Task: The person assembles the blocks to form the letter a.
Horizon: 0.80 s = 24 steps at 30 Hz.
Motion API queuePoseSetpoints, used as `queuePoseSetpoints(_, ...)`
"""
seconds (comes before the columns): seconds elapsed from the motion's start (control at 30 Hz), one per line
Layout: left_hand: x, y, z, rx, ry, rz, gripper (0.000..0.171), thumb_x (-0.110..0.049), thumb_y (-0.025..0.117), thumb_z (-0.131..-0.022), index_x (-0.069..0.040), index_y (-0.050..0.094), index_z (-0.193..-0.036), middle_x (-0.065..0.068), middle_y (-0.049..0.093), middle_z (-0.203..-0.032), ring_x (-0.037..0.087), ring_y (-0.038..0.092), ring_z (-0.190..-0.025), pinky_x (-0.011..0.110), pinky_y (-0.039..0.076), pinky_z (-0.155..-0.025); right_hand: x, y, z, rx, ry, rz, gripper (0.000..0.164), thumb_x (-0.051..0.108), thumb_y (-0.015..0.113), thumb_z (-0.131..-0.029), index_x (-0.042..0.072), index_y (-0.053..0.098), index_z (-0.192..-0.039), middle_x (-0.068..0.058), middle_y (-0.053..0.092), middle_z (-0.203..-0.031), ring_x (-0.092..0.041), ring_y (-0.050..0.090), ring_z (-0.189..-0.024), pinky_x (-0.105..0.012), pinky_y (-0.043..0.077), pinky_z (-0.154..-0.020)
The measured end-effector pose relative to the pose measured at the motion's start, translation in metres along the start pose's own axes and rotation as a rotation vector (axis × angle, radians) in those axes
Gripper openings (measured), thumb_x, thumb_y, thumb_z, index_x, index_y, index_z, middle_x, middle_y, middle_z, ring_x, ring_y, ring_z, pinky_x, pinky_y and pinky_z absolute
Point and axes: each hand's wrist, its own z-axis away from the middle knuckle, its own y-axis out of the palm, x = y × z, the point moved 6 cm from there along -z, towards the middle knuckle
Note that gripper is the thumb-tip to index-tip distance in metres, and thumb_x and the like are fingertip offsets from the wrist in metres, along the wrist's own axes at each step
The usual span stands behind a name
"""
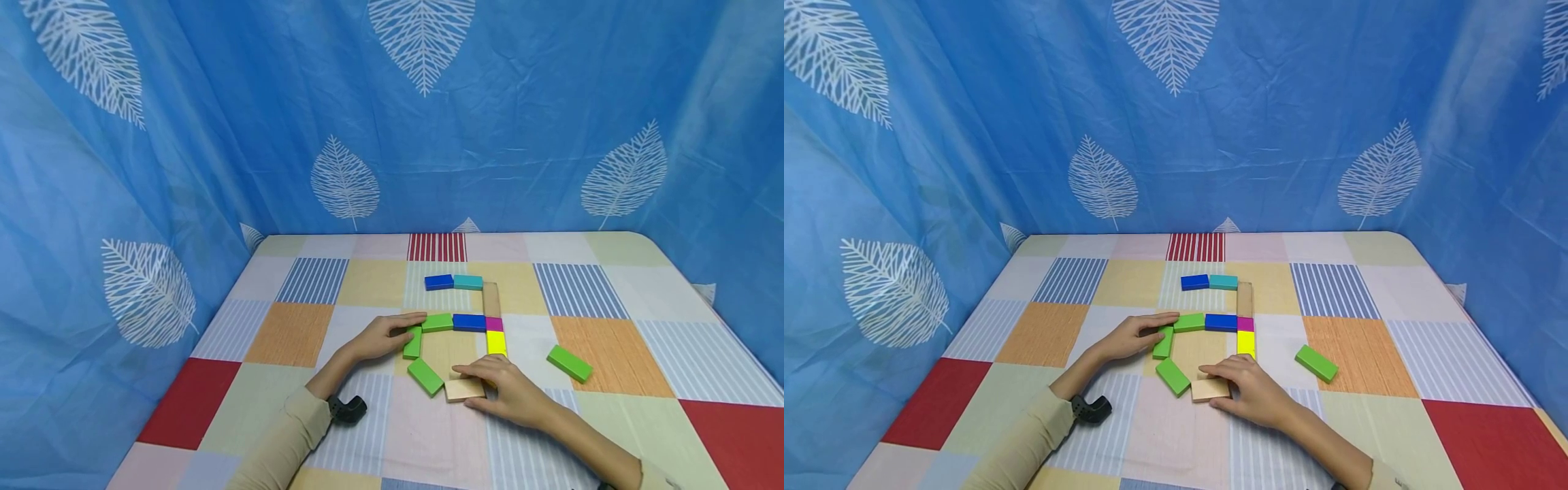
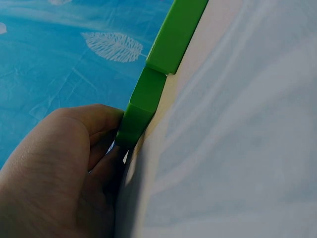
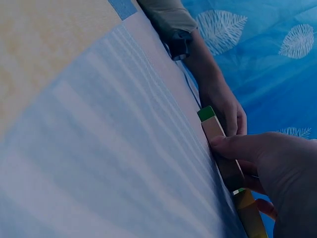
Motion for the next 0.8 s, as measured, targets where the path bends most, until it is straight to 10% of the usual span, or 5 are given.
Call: queuePoseSetpoints(0.8, 0.0011, 0.0001, -0.0013, -0.001, 0.006, 0.005, 0.042, -0.015, 0.052, -0.095, -0.010, 0.046, -0.137, -0.001, 0.041, -0.141, 0.009, 0.034, -0.130, 0.029, 0.032, -0.104, -0.0057, -0.0017, 0.0004, -0.010, 0.000, -0.019, 0.062, 0.022, 0.081, -0.069, 0.013, 0.057, -0.125, 0.011, 0.062, -0.099, -0.008, 0.055, -0.092, -0.029, 0.033, -0.088)
